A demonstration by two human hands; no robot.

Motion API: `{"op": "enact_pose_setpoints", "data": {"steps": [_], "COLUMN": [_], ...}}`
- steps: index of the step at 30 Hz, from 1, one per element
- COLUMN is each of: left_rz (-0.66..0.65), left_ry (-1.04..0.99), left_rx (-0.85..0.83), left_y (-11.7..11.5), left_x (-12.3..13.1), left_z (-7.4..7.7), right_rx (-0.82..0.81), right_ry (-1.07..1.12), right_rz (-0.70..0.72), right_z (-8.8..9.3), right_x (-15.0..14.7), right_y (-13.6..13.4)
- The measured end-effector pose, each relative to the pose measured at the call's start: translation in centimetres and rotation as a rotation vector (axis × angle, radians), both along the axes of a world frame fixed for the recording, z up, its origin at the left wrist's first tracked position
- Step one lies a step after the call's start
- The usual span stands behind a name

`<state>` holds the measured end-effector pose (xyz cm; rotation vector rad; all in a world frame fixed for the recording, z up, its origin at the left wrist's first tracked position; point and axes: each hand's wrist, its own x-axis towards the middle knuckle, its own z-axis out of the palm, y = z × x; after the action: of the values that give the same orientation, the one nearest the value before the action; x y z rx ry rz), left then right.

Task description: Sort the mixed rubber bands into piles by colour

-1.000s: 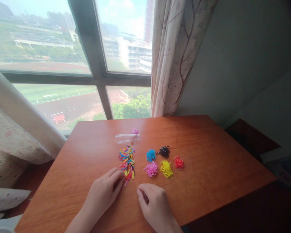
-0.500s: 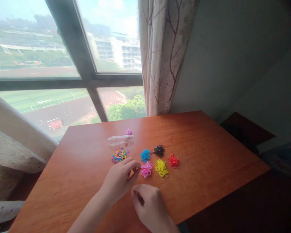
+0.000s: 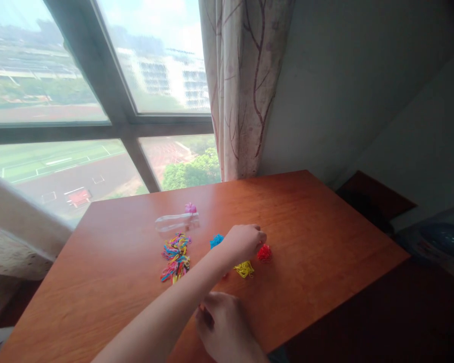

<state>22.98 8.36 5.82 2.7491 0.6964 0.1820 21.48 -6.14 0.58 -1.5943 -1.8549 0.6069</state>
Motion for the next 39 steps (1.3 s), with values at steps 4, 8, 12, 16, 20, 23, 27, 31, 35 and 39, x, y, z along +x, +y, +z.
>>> {"op": "enact_pose_setpoints", "data": {"steps": [4, 8, 12, 16, 20, 23, 27, 31, 35, 39], "left_rz": [0.047, 0.139, 0.279, 0.535, 0.694, 0.692, 0.659, 0.651, 0.681, 0.703], "left_ry": [-0.024, -0.094, -0.159, -0.325, -0.37, -0.366, -0.317, -0.28, -0.243, -0.203], "left_rx": [-0.018, -0.031, -0.031, -0.121, -0.17, -0.183, -0.145, -0.124, -0.107, -0.105], "left_y": [0.2, -0.3, -1.3, -2.9, -4.5, -5.2, -5.4, -5.5, -5.8, -5.9], "left_x": [-1.1, -5.1, -11.7, -18.6, -22.7, -23.4, -23.0, -22.7, -22.9, -23.0], "left_z": [0.3, 1.1, 0.9, -1.2, -3.9, -5.1, -5.5, -5.1, -5.0, -5.1], "right_rx": [0.008, 0.036, 0.054, 0.043, 0.016, -0.01, -0.02, -0.02, -0.064, -0.075], "right_ry": [-0.009, -0.029, -0.07, -0.135, -0.193, -0.233, -0.273, -0.315, -0.368, -0.405], "right_rz": [0.011, 0.006, 0.001, -0.013, -0.027, -0.022, -0.032, -0.018, 0.0, 0.044], "right_z": [-0.6, -1.1, -1.3, -1.2, -1.0, -0.6, 0.0, 0.5, 0.8, 1.2], "right_x": [0.0, 0.0, -0.3, -0.9, -1.5, -2.0, -2.5, -3.0, -3.2, -3.2], "right_y": [0.0, 0.0, -0.2, -0.2, 0.3, 1.1, 2.4, 3.6, 4.4, 4.8]}}
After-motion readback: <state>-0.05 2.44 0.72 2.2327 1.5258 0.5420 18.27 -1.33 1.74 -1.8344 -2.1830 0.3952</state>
